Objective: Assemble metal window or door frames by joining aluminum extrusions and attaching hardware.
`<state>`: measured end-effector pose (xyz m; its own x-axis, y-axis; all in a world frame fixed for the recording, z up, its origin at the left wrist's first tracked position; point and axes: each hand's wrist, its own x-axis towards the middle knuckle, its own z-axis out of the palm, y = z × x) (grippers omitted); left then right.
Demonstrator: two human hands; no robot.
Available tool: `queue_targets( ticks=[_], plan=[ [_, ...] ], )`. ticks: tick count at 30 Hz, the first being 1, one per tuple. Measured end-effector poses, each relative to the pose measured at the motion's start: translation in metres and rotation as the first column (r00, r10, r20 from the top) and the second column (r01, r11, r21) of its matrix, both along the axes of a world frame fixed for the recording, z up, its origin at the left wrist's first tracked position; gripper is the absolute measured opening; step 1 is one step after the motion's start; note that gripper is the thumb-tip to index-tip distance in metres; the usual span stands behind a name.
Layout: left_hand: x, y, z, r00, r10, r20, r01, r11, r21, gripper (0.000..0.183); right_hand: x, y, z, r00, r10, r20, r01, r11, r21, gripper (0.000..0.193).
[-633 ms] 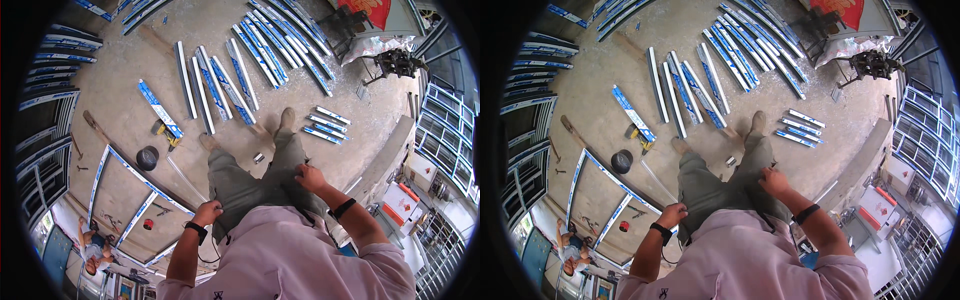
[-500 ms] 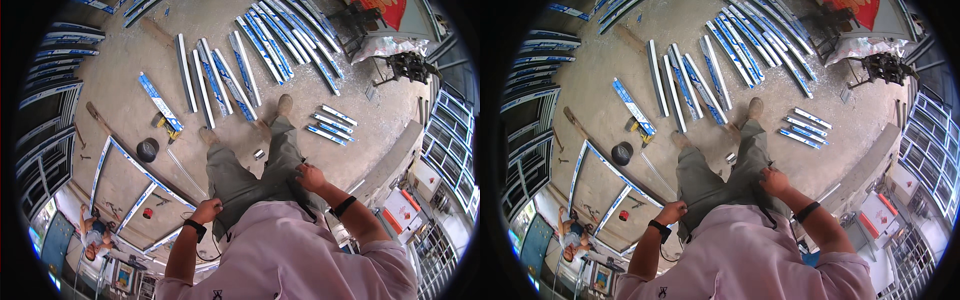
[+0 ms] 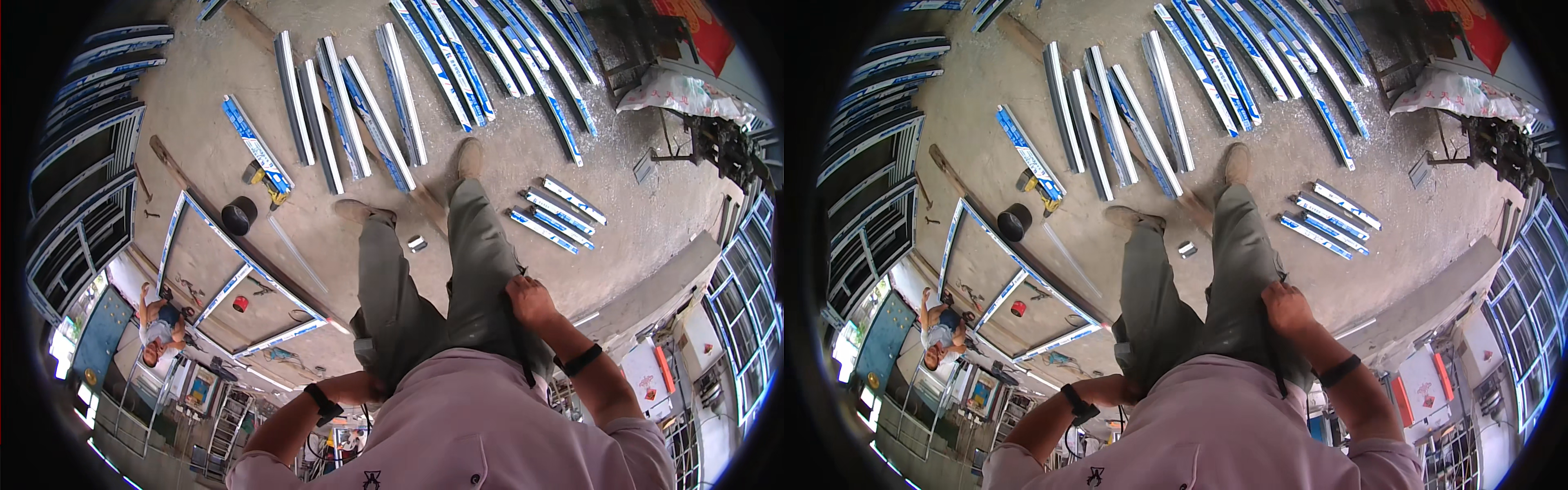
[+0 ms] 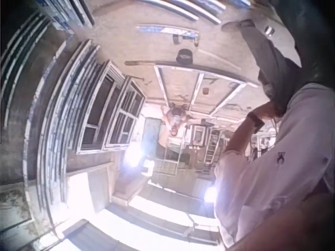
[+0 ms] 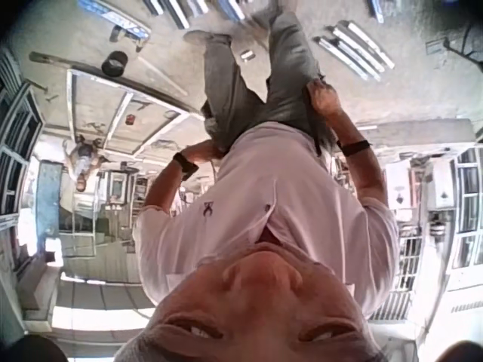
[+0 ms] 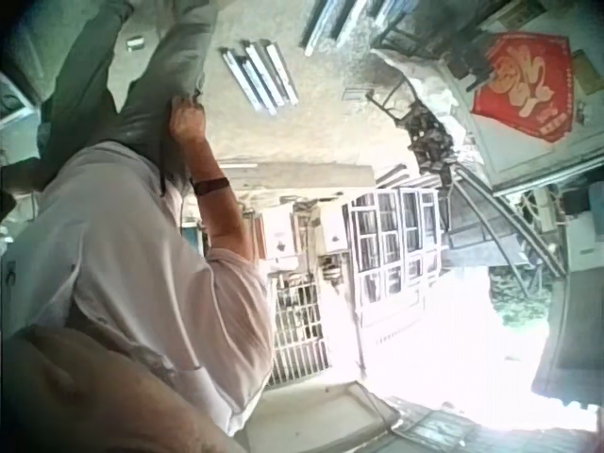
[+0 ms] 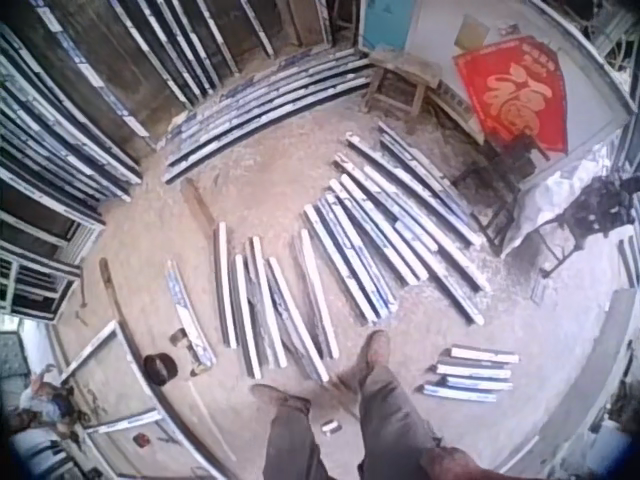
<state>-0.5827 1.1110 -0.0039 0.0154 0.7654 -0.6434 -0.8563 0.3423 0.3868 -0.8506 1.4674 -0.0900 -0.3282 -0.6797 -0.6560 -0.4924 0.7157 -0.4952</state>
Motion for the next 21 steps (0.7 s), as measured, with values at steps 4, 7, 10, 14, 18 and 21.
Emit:
queue_targets(
  ticks=[4,7,10,14,18,21],
  plan=[
    [-0.037,0.009,-0.031,0.933,-0.208,-0.293,0.24,0.968,0.078,0.024,-0.025,-0.003,0.024,0.952,-0.051,0.3,-0.038,0.958,0.284,0.017],
    [-0.033,0.014,-0.064,0.792,-0.214,-0.571,0.234,0.972,-0.039,0.024,-0.012,0.043,0.053,0.696,0.006,0.718,-0.055,0.997,0.045,0.032],
    [-0.073,-0.025,-0.105,0.942,0.093,-0.323,-0.172,0.959,-0.225,0.029,-0.027,-0.032,0.071,0.591,0.114,0.799,-0.434,0.879,0.195,0.032],
    [-0.093,-0.095,-0.204,0.782,0.379,-0.494,-0.621,0.533,-0.574,0.028,-0.016,-0.081,0.024,0.613,0.168,0.772,-0.547,0.796,0.26,0.028],
    [-0.072,-0.191,-0.292,0.728,0.252,-0.637,-0.677,0.118,-0.727,0.027,-0.013,-0.14,-0.041,0.877,0.247,0.412,-0.308,0.947,0.087,0.023],
    [-0.063,-0.237,-0.341,0.711,0.201,-0.674,-0.692,0.035,-0.721,0.027,-0.023,-0.159,-0.123,0.941,0.338,-0.001,-0.33,0.919,-0.214,0.022]
  ],
)
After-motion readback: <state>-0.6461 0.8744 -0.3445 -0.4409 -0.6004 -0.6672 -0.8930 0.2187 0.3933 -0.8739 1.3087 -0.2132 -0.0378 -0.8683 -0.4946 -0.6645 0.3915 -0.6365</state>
